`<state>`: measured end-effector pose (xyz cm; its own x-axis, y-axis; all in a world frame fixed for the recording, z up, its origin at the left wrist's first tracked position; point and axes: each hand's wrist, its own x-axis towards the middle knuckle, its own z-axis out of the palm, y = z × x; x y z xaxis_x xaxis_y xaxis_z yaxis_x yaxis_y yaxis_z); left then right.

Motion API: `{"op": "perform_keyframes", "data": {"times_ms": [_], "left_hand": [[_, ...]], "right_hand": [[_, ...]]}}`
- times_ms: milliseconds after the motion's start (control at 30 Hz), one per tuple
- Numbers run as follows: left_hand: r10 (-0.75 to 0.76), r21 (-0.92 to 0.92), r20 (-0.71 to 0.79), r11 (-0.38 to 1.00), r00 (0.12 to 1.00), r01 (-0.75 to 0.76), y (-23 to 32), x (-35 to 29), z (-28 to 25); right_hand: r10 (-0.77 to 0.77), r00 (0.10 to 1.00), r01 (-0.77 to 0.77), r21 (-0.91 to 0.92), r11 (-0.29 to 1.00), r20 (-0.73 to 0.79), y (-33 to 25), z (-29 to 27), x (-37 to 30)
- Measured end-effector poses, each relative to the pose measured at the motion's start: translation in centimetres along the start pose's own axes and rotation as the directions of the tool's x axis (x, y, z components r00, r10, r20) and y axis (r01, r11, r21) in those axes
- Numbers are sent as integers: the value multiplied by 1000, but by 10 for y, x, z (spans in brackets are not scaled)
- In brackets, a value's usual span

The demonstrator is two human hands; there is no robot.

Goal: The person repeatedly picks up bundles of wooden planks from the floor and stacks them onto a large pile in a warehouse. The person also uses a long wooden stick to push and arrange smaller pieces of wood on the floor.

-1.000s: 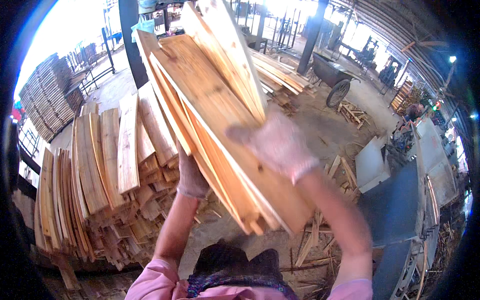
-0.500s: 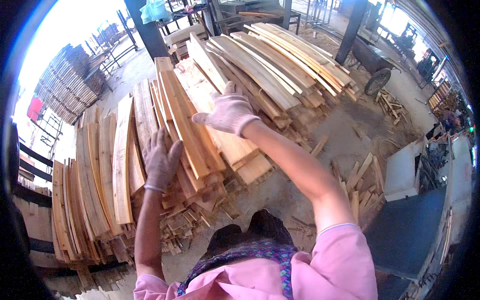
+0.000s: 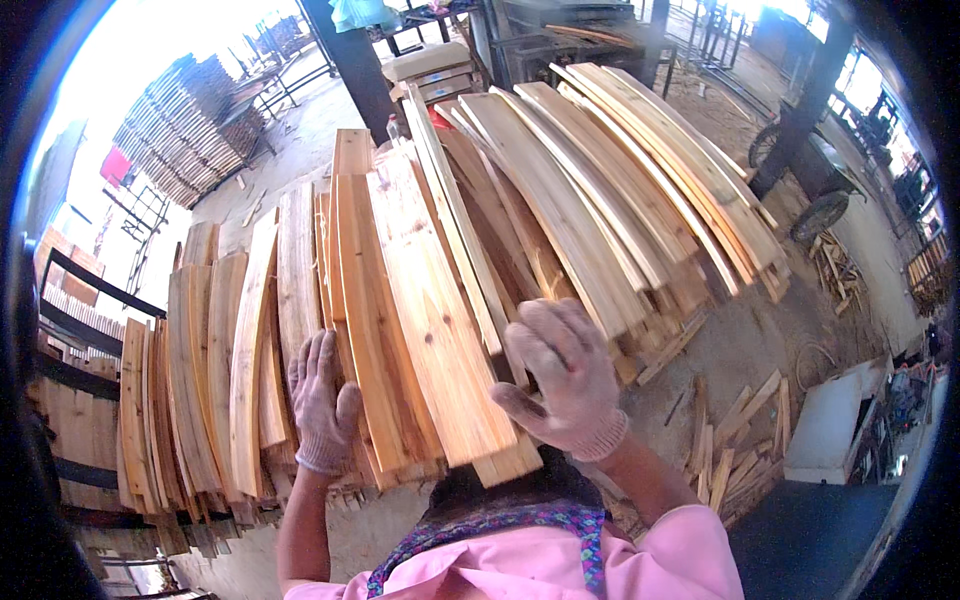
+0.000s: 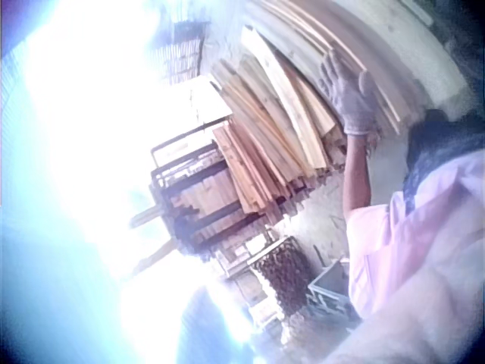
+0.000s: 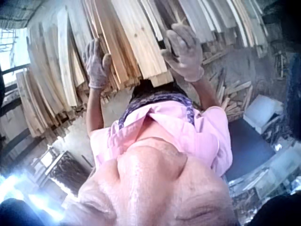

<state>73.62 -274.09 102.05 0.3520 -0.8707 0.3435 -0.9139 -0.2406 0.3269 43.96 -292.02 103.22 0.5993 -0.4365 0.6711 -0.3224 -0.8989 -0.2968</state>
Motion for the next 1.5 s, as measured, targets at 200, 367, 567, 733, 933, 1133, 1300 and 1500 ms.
{"op": "perform_keyframes", "data": {"times_ms": [200,367,567,733,933,1133,1300,1500], "left_hand": [[-54,32,71,998,996,52,-3,16,4],[-57,88,60,995,997,52,18,35,5],[-77,101,14,992,997,75,9,37,11],[-96,61,32,994,995,94,11,40,11],[-78,33,32,997,996,77,19,46,26],[-80,-208,25,975,996,84,-45,21,48],[136,-24,-21,990,991,-136,-69,39,55],[479,200,-38,863,877,-463,-67,50,47]], "right_hand": [[204,965,-194,-74,978,168,44,20,29],[285,951,-310,335,890,120,64,18,6],[233,969,-248,272,930,87,55,10,17],[314,949,-310,303,901,38,51,16,13],[287,954,-255,262,931,-90,64,15,12],[338,900,-242,331,912,-276,55,29,0],[511,857,-511,12,859,-66,32,29,-6],[409,743,-524,-80,848,-530,5,77,-72]]}}
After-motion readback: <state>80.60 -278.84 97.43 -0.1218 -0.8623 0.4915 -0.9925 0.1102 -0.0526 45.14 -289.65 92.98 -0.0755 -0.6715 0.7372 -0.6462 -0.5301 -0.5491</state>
